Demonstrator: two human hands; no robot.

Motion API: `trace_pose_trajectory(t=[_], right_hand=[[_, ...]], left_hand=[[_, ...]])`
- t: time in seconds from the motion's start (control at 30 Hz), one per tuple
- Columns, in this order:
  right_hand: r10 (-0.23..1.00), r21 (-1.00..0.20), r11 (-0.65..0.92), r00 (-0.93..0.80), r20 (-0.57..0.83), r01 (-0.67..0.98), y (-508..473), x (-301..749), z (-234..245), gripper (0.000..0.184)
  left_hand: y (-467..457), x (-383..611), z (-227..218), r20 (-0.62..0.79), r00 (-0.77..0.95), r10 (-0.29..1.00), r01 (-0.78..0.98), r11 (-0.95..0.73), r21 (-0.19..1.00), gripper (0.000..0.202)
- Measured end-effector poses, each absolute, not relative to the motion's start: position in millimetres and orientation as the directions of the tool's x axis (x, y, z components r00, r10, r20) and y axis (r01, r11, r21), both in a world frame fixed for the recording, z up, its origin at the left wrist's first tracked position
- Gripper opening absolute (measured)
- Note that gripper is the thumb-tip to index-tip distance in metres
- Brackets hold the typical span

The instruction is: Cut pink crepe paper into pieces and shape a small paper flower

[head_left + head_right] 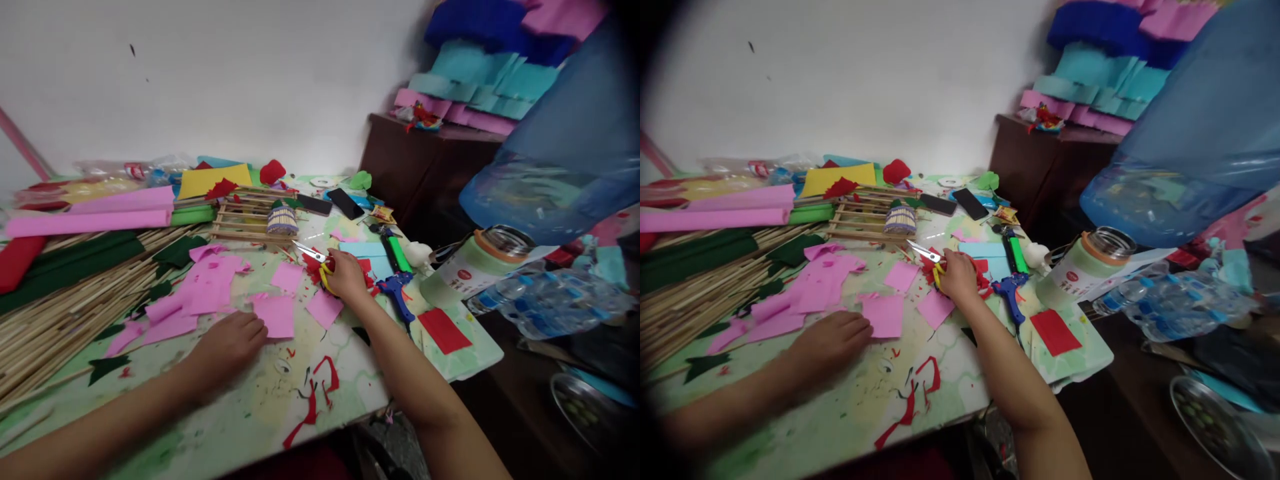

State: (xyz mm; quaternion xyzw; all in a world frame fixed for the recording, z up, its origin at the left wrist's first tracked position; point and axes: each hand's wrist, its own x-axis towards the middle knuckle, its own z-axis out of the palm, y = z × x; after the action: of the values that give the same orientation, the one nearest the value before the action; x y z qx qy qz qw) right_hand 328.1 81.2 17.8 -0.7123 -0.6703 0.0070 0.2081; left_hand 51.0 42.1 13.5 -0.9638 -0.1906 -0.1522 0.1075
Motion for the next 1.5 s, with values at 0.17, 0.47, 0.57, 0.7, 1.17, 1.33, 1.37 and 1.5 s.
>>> trace_pose_trajectory(t=[0.17, 0.47, 0.57, 0.7, 1.17, 1.33, 1.37, 1.5], right_hand=[[0.982, -0.267, -0.023, 0.071, 0.172, 0.963, 80, 328, 17, 0.035], [0.938, -0.094, 0.162, -0.124, 0.325, 0.982, 59, 297, 38, 0.031], [0.757, -0.12, 0.615, -0.54, 0.369, 0.78, 46, 275, 41, 0.034], [0.509, -0.096, 0.857, -0.804, 0.306, 0.506, 33, 250, 34, 0.036], [0.538, -0.361, 0.832, -0.771, 0.341, 0.421, 45, 251, 10, 0.013], [0.534, -0.321, 0.844, -0.732, 0.424, 0.43, 49, 258, 9, 0.017], [0.553, -0.292, 0.833, -0.726, 0.408, 0.47, 50, 259, 10, 0.018], [0.572, -0.24, 0.82, -0.751, 0.329, 0.519, 46, 262, 20, 0.02]], left_hand=[[9, 31, -1, 0.293, 0.91, 0.293, 0.373, -0.888, -0.269, 0.026], [11, 33, 4, 0.305, 0.878, 0.368, 0.44, -0.872, -0.216, 0.03], [14, 34, 5, 0.29, 0.863, 0.413, 0.468, -0.87, -0.154, 0.029], [15, 35, 4, 0.293, 0.829, 0.477, 0.508, -0.861, -0.035, 0.026], [23, 32, 7, 0.327, 0.678, 0.658, 0.54, -0.748, 0.386, 0.022], [28, 28, 6, 0.406, 0.693, 0.595, 0.523, -0.803, 0.285, 0.024], [28, 28, 7, 0.41, 0.709, 0.574, 0.524, -0.817, 0.239, 0.023], [22, 31, 8, 0.39, 0.787, 0.478, 0.501, -0.864, 0.046, 0.021]])
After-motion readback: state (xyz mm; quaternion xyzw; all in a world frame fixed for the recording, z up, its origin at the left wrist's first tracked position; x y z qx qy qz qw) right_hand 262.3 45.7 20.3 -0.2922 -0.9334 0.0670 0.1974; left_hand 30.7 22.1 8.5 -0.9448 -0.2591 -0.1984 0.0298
